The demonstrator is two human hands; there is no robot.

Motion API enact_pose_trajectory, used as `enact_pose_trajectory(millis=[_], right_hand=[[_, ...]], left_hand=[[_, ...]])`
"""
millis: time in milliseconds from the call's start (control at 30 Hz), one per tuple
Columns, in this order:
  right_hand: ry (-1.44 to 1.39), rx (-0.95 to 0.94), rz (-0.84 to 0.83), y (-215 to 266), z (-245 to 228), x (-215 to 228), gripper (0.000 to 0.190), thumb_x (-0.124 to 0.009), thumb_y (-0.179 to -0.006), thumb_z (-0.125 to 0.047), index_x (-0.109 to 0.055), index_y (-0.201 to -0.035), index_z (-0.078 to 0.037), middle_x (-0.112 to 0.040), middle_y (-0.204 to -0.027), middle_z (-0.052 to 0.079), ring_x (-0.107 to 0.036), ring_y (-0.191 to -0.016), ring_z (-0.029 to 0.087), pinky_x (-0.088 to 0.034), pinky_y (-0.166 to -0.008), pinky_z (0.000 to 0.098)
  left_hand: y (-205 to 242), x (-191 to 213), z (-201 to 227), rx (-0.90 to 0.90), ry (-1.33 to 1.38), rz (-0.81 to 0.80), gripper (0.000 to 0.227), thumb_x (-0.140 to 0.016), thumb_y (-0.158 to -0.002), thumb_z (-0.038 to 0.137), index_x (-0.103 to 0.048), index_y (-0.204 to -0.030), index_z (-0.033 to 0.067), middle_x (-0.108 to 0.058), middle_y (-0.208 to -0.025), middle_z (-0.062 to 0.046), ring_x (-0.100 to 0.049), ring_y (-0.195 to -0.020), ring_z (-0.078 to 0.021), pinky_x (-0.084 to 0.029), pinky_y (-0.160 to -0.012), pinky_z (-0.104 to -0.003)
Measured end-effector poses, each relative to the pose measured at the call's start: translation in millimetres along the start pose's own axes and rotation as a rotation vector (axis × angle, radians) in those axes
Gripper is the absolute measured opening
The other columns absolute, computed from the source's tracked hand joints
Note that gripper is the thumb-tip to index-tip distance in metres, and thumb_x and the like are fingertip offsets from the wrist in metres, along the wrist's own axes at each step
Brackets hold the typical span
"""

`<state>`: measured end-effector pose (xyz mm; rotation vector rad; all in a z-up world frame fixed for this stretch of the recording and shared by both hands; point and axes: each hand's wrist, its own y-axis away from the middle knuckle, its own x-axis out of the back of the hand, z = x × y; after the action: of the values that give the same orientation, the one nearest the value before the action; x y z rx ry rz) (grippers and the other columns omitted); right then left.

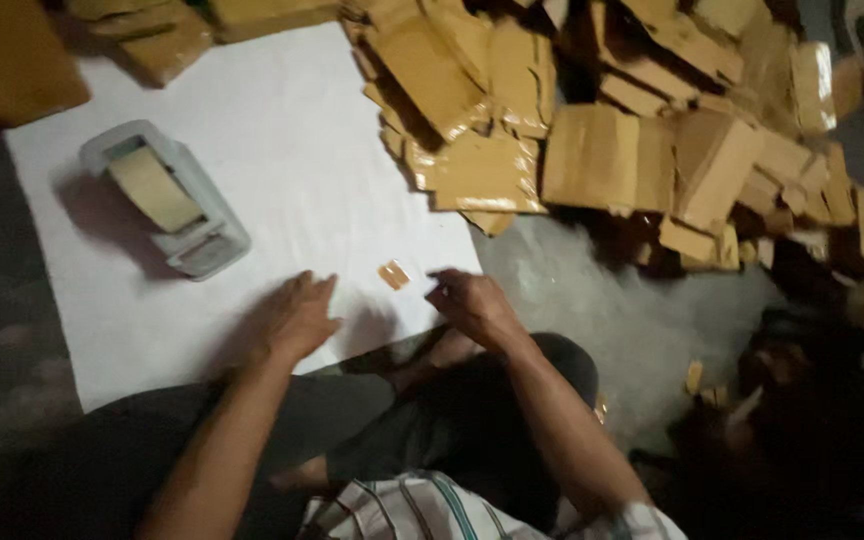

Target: The person sits on the floor and assembles small cardboard boxes by folding the flaps and securing them with packing tape. They handle multiple boxes one at a time, using a tape dispenser to seal the seams.

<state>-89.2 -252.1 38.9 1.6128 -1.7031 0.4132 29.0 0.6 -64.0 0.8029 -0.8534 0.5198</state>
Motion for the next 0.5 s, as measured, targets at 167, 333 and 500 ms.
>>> enact_pose_trajectory(millis=[167, 333, 500], right_hand=[[-0.036, 0.172, 0.112, -32, -4, 0, 0.038, -0.07, -0.09, -0.02, -0.068, -0.125, -0.005, -0.076, -0.101, 0.014, -0.075, -0.088, 0.029, -0.059, -0.076, 0.04], [0.014, 0.216, 0.118, -22, -14, 10, 0.037, -0.069, -0.091, -0.021, -0.069, -0.124, -0.004, -0.077, -0.098, 0.013, -0.074, -0.086, 0.03, -0.058, -0.077, 0.0404], [0.013, 0.185, 0.126, -19, -15, 19, 0.036, -0.07, -0.092, -0.024, -0.07, -0.121, -0.003, -0.077, -0.094, 0.014, -0.074, -0.085, 0.031, -0.058, -0.076, 0.0403]], left_hand=[[15, 21, 3, 0.04, -0.092, -0.053, 0.083, -0.081, -0.08, 0.032, -0.042, -0.152, 0.0183, -0.037, -0.155, -0.014, -0.036, -0.143, -0.0357, -0.039, -0.113, -0.05], [22, 21, 19, 0.033, -0.288, -0.025, 0.081, -0.083, -0.081, 0.039, -0.045, -0.15, 0.0203, -0.038, -0.152, -0.013, -0.037, -0.143, -0.033, -0.038, -0.115, -0.048], [17, 21, 21, 0.046, -0.324, -0.036, 0.087, -0.084, -0.078, 0.041, -0.044, -0.154, 0.027, -0.044, -0.145, -0.01, -0.041, -0.139, -0.0304, -0.04, -0.114, -0.046]])
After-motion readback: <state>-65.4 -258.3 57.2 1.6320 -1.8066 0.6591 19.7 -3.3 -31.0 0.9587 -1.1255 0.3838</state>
